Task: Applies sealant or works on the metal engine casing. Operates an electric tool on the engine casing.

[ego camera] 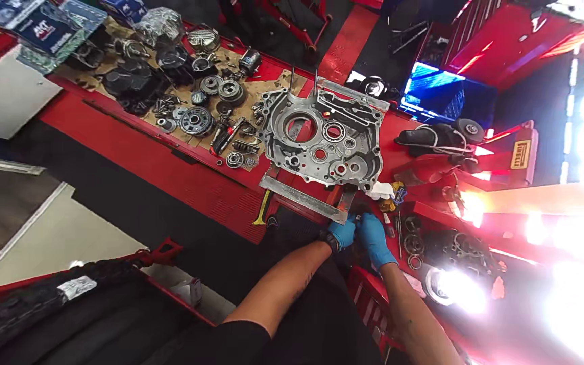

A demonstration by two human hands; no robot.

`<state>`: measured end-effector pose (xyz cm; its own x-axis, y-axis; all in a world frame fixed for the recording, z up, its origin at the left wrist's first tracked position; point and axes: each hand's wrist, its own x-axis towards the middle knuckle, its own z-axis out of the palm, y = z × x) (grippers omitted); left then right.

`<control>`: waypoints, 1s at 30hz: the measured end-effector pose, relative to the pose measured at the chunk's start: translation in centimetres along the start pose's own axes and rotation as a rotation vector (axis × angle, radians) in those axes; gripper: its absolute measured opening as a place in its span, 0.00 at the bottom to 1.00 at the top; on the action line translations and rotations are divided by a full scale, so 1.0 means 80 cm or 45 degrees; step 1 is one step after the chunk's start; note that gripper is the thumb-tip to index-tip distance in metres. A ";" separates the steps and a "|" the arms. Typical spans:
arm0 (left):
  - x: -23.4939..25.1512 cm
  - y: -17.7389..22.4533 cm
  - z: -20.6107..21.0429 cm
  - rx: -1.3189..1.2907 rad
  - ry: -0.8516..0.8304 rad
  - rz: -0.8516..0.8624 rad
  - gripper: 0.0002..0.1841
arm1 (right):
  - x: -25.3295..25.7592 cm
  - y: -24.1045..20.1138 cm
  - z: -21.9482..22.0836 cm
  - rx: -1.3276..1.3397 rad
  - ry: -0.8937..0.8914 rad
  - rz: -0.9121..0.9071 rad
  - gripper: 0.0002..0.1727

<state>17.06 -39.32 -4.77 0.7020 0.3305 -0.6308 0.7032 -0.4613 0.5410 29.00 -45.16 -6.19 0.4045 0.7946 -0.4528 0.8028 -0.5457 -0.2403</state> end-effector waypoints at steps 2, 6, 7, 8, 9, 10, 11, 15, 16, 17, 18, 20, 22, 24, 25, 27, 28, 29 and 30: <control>0.003 -0.002 0.004 0.025 0.015 0.011 0.20 | 0.000 0.004 -0.009 -0.096 -0.096 -0.052 0.17; 0.008 -0.009 0.005 0.002 -0.010 0.037 0.19 | 0.001 0.010 -0.020 -0.112 -0.148 -0.013 0.19; 0.008 -0.010 0.005 -0.011 -0.016 0.041 0.20 | 0.000 0.012 -0.023 -0.073 -0.155 0.045 0.20; 0.009 -0.012 0.005 -0.023 -0.013 0.046 0.20 | -0.004 0.016 -0.027 -0.035 -0.141 0.093 0.20; 0.010 -0.013 0.005 -0.039 -0.013 0.051 0.20 | -0.010 0.021 -0.032 0.016 -0.107 0.119 0.20; 0.009 -0.013 0.006 -0.053 -0.008 0.060 0.20 | -0.021 0.026 -0.039 0.093 -0.045 0.125 0.18; 0.007 -0.013 0.006 -0.061 0.004 0.077 0.20 | -0.035 0.030 -0.051 0.188 0.052 0.112 0.16; -0.041 0.003 -0.003 -0.049 0.097 0.284 0.17 | -0.094 0.019 -0.158 0.521 0.557 -0.185 0.12; -0.067 0.010 -0.010 -0.087 0.105 0.362 0.17 | -0.103 0.005 -0.194 0.550 0.665 -0.332 0.12; -0.096 0.015 -0.018 -0.146 0.126 0.443 0.16 | -0.108 -0.014 -0.228 0.559 0.754 -0.475 0.11; -0.127 0.017 -0.029 -0.224 0.152 0.512 0.16 | -0.109 -0.036 -0.259 0.548 0.817 -0.610 0.11; -0.192 0.014 -0.054 -0.394 0.180 0.586 0.15 | -0.101 -0.082 -0.308 0.457 0.877 -0.856 0.10; -0.251 0.000 -0.081 -0.528 0.271 0.605 0.14 | -0.079 -0.133 -0.343 0.263 0.888 -1.038 0.10; -0.301 -0.023 -0.110 -0.620 0.405 0.604 0.12 | -0.044 -0.181 -0.361 0.034 0.867 -1.147 0.11; -0.322 -0.036 -0.126 -0.641 0.470 0.600 0.11 | -0.025 -0.201 -0.366 -0.078 0.855 -1.181 0.11; -0.356 -0.066 -0.160 -0.644 0.622 0.606 0.11 | 0.011 -0.232 -0.367 -0.292 0.828 -1.229 0.12; -0.369 -0.082 -0.176 -0.635 0.718 0.619 0.11 | 0.025 -0.244 -0.367 -0.382 0.825 -1.247 0.11; -0.377 -0.097 -0.193 -0.631 0.816 0.639 0.11 | 0.035 -0.253 -0.367 -0.471 0.824 -1.264 0.11; -0.383 -0.113 -0.211 -0.637 0.908 0.663 0.11 | 0.045 -0.261 -0.367 -0.552 0.823 -1.281 0.11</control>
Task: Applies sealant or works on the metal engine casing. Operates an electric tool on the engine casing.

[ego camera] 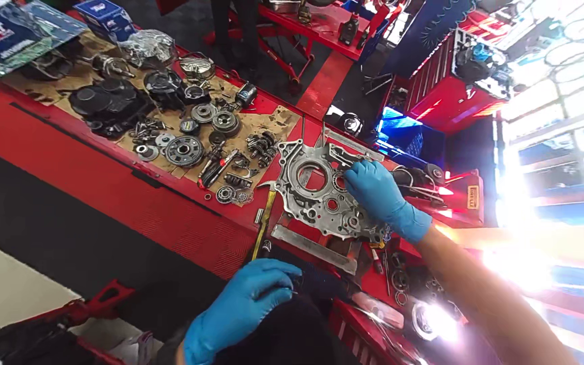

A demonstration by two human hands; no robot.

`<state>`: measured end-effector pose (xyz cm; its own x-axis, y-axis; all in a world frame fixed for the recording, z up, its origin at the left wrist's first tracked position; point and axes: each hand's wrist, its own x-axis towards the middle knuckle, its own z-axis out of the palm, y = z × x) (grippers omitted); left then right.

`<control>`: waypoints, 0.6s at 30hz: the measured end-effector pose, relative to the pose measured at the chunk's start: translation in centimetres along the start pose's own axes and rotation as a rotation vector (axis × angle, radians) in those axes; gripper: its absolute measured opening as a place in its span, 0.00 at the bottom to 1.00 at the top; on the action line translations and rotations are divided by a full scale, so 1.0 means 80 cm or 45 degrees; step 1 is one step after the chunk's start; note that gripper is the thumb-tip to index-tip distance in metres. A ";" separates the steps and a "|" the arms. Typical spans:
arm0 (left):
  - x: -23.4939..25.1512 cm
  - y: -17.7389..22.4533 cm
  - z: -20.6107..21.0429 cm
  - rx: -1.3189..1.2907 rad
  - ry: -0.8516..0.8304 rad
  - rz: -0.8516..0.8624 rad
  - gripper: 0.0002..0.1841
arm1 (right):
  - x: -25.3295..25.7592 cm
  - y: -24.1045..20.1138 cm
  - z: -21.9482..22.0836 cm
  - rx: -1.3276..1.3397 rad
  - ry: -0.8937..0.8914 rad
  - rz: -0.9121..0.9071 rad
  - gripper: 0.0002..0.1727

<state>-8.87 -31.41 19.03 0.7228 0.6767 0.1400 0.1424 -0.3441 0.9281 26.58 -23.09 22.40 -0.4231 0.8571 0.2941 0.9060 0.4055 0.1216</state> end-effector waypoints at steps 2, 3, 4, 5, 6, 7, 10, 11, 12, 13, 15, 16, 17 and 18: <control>0.013 -0.013 -0.040 -0.008 0.145 0.056 0.11 | 0.012 0.004 0.011 -0.084 -0.067 -0.083 0.10; 0.022 -0.020 -0.057 -0.006 0.196 0.065 0.11 | 0.015 0.006 0.015 -0.107 -0.102 -0.119 0.10; 0.032 -0.029 -0.072 0.007 0.229 0.069 0.11 | 0.017 0.008 0.018 -0.125 -0.139 -0.145 0.09; 0.043 -0.038 -0.085 0.023 0.256 0.073 0.11 | 0.019 0.009 0.020 -0.137 -0.176 -0.162 0.09; 0.054 -0.047 -0.096 0.034 0.275 0.080 0.12 | 0.021 0.009 0.021 -0.150 -0.204 -0.169 0.08; 0.066 -0.055 -0.105 0.033 0.277 0.089 0.12 | 0.022 0.009 0.021 -0.164 -0.223 -0.169 0.08; 0.101 -0.072 -0.124 -0.012 0.253 0.130 0.13 | 0.024 0.006 0.019 -0.204 -0.260 -0.150 0.09; 0.112 -0.076 -0.129 -0.031 0.239 0.144 0.13 | 0.024 0.004 0.017 -0.214 -0.286 -0.138 0.08; 0.124 -0.078 -0.133 -0.047 0.229 0.158 0.13 | 0.025 0.002 0.015 -0.217 -0.313 -0.123 0.08; 0.135 -0.079 -0.137 -0.063 0.219 0.174 0.12 | 0.026 -0.001 0.013 -0.213 -0.335 -0.106 0.08; 0.157 -0.078 -0.143 -0.092 0.201 0.204 0.12 | 0.029 -0.006 0.009 -0.203 -0.361 -0.066 0.07; 0.167 -0.076 -0.145 -0.097 0.190 0.214 0.12 | 0.029 -0.009 0.008 -0.204 -0.370 -0.046 0.07; 0.177 -0.075 -0.147 -0.094 0.177 0.218 0.12 | 0.029 -0.010 0.008 -0.209 -0.378 -0.028 0.08; 0.185 -0.073 -0.148 -0.092 0.160 0.218 0.12 | 0.029 -0.011 0.008 -0.215 -0.377 -0.009 0.08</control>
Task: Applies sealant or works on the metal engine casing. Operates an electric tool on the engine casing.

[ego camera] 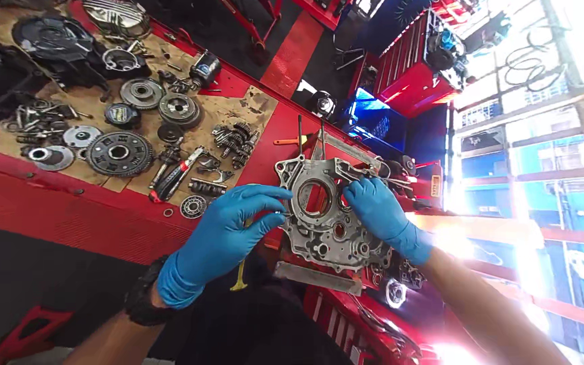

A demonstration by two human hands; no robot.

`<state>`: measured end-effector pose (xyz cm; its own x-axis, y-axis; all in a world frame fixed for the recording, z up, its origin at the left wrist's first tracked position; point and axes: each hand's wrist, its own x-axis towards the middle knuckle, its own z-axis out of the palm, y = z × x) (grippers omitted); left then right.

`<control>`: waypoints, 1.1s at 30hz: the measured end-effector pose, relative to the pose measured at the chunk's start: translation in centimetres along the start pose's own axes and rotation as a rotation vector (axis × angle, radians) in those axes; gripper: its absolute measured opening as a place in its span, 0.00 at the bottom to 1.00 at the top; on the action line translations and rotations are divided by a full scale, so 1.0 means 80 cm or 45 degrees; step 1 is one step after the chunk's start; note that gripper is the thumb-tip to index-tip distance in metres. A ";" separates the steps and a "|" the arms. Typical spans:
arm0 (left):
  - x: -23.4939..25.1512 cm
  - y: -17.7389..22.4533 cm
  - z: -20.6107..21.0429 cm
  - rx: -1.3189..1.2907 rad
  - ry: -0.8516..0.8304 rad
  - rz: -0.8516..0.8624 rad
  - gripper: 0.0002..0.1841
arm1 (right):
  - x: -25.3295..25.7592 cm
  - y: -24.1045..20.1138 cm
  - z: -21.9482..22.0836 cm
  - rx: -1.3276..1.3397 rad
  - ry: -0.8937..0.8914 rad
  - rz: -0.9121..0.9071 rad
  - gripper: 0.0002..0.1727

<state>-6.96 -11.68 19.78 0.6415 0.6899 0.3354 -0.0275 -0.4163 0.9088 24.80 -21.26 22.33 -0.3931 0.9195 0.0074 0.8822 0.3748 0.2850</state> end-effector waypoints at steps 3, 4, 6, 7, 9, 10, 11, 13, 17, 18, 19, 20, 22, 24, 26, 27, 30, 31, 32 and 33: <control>0.021 0.002 0.006 0.013 -0.043 -0.005 0.12 | -0.003 -0.001 0.004 -0.025 0.014 0.056 0.09; 0.027 0.003 0.009 0.023 -0.053 -0.005 0.12 | -0.004 -0.001 0.006 -0.026 0.027 0.076 0.09; 0.037 0.006 0.017 0.033 -0.073 -0.014 0.12 | -0.009 -0.002 0.007 0.027 0.063 0.134 0.09; 0.042 0.007 0.021 0.038 -0.088 -0.028 0.12 | -0.010 -0.002 0.003 0.112 0.099 0.185 0.09; 0.053 0.012 0.029 0.073 -0.132 -0.090 0.13 | -0.011 -0.003 -0.023 0.447 0.219 0.320 0.11; 0.061 0.015 0.034 0.099 -0.157 -0.134 0.14 | -0.010 -0.004 -0.042 0.644 0.283 0.371 0.11; 0.071 0.020 0.040 0.122 -0.188 -0.182 0.14 | -0.006 -0.006 -0.060 0.798 0.329 0.379 0.10; 0.096 0.034 0.053 0.135 -0.250 -0.288 0.13 | 0.006 -0.014 -0.088 0.890 0.340 0.328 0.13; 0.143 0.066 0.072 0.116 -0.308 -0.414 0.10 | 0.029 -0.017 -0.105 0.702 0.369 0.338 0.13; 0.150 0.071 0.075 0.131 -0.308 -0.414 0.11 | 0.031 -0.013 -0.107 0.680 0.382 0.357 0.12; 0.156 0.075 0.078 0.129 -0.314 -0.417 0.13 | 0.031 -0.009 -0.109 0.672 0.376 0.374 0.12; 0.160 0.078 0.080 0.117 -0.322 -0.426 0.14 | 0.030 -0.005 -0.111 0.680 0.361 0.390 0.12; 0.164 0.079 0.086 0.101 -0.341 -0.470 0.15 | 0.022 0.006 -0.111 0.727 0.315 0.418 0.14; 0.158 0.079 0.093 0.218 -0.333 -0.467 0.15 | 0.006 0.024 -0.103 0.841 0.283 0.456 0.12; 0.145 0.071 0.104 0.408 -0.335 -0.442 0.14 | -0.011 0.043 -0.090 0.943 0.263 0.485 0.08; 0.138 0.067 0.111 0.502 -0.356 -0.453 0.13 | -0.019 0.050 -0.082 0.977 0.239 0.475 0.08; 0.126 0.058 0.126 0.750 -0.352 -0.494 0.13 | -0.032 0.066 -0.059 1.006 0.202 0.356 0.11; 0.123 0.055 0.129 0.811 -0.312 -0.492 0.12 | -0.032 0.071 -0.050 1.011 0.199 0.296 0.11; 0.119 0.055 0.131 0.862 -0.263 -0.501 0.12 | -0.028 0.075 -0.042 1.026 0.205 0.224 0.11; 0.115 0.057 0.132 0.907 -0.222 -0.527 0.12 | -0.025 0.078 -0.034 1.059 0.218 0.144 0.10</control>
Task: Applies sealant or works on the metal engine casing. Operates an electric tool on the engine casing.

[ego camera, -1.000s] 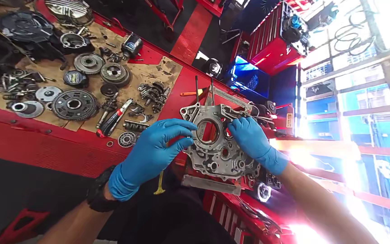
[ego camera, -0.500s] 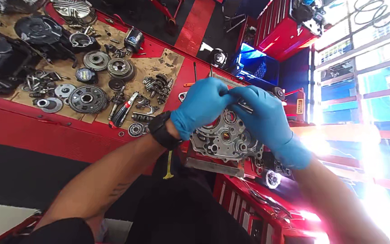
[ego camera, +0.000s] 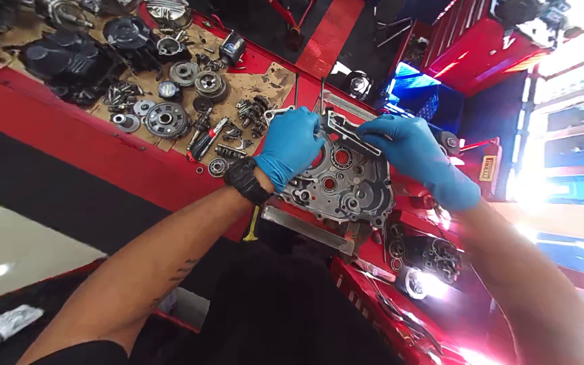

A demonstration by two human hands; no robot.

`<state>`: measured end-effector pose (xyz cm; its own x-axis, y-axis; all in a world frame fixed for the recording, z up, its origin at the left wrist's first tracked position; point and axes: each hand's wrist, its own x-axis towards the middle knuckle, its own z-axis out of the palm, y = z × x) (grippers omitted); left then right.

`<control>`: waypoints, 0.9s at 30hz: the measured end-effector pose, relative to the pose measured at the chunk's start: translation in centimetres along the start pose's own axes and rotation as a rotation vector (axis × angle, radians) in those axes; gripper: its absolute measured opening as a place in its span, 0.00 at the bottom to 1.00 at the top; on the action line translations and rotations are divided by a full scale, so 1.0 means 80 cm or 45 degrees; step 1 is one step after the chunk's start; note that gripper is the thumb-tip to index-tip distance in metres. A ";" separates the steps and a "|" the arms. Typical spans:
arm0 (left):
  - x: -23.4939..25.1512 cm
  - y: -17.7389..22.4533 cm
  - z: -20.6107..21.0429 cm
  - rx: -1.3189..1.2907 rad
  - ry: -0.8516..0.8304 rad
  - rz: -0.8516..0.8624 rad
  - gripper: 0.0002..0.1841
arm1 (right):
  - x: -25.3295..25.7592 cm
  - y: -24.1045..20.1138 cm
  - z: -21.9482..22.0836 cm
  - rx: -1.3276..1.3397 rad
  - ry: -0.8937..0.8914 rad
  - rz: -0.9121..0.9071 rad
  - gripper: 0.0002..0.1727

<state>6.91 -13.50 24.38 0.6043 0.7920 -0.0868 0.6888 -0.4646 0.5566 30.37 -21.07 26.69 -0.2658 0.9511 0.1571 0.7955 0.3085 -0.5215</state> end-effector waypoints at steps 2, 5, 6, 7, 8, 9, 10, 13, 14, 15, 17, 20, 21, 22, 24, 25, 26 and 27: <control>-0.004 0.004 0.003 0.082 0.057 -0.083 0.17 | 0.011 0.017 0.006 0.059 -0.049 -0.157 0.09; -0.010 0.011 0.014 0.213 0.162 -0.206 0.38 | 0.033 0.029 0.010 -0.006 -0.171 -0.363 0.12; -0.012 0.012 0.017 0.238 0.206 -0.240 0.44 | 0.041 0.031 0.011 -0.033 -0.205 -0.427 0.12; -0.016 0.014 0.020 0.247 0.242 -0.281 0.47 | 0.046 0.032 0.013 -0.052 -0.233 -0.480 0.12; -0.020 0.016 0.022 0.254 0.270 -0.321 0.50 | 0.050 0.034 0.017 -0.071 -0.261 -0.512 0.11; -0.023 0.018 0.023 0.253 0.294 -0.360 0.51 | 0.053 0.036 0.020 -0.091 -0.277 -0.532 0.11; -0.025 0.021 0.024 0.253 0.311 -0.388 0.53 | 0.054 0.037 0.023 -0.107 -0.290 -0.539 0.10; -0.021 0.036 0.032 0.301 0.300 -0.447 0.63 | 0.056 0.042 0.029 -0.146 -0.311 -0.548 0.09; -0.017 0.041 0.037 0.325 0.293 -0.461 0.66 | 0.056 0.044 0.029 -0.153 -0.312 -0.552 0.09; -0.013 0.046 0.042 0.351 0.283 -0.473 0.67 | 0.056 0.044 0.030 -0.156 -0.312 -0.552 0.09; -0.004 0.052 0.050 0.362 0.275 -0.497 0.69 | 0.055 0.046 0.031 -0.148 -0.304 -0.549 0.08; 0.004 0.054 0.058 0.384 0.253 -0.554 0.69 | 0.056 0.051 0.037 -0.135 -0.288 -0.533 0.07; 0.006 0.052 0.059 0.381 0.242 -0.565 0.69 | 0.056 0.053 0.040 -0.128 -0.284 -0.528 0.07; 0.007 0.050 0.060 0.373 0.238 -0.573 0.69 | 0.055 0.054 0.042 -0.125 -0.281 -0.523 0.08; 0.007 0.049 0.060 0.364 0.232 -0.578 0.70 | 0.055 0.055 0.045 -0.114 -0.284 -0.516 0.08; 0.007 0.049 0.060 0.360 0.228 -0.583 0.69 | 0.054 0.055 0.046 -0.104 -0.280 -0.518 0.08; 0.007 0.050 0.059 0.360 0.217 -0.589 0.69 | 0.054 0.056 0.047 -0.095 -0.270 -0.524 0.08; 0.007 0.052 0.058 0.362 0.202 -0.596 0.68 | 0.054 0.058 0.048 -0.085 -0.259 -0.527 0.08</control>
<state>11.97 -16.82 22.76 0.1564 0.9787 -0.1330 0.9626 -0.1209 0.2423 30.78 -15.62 21.72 -0.6645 0.7278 0.1696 0.6316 0.6683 -0.3930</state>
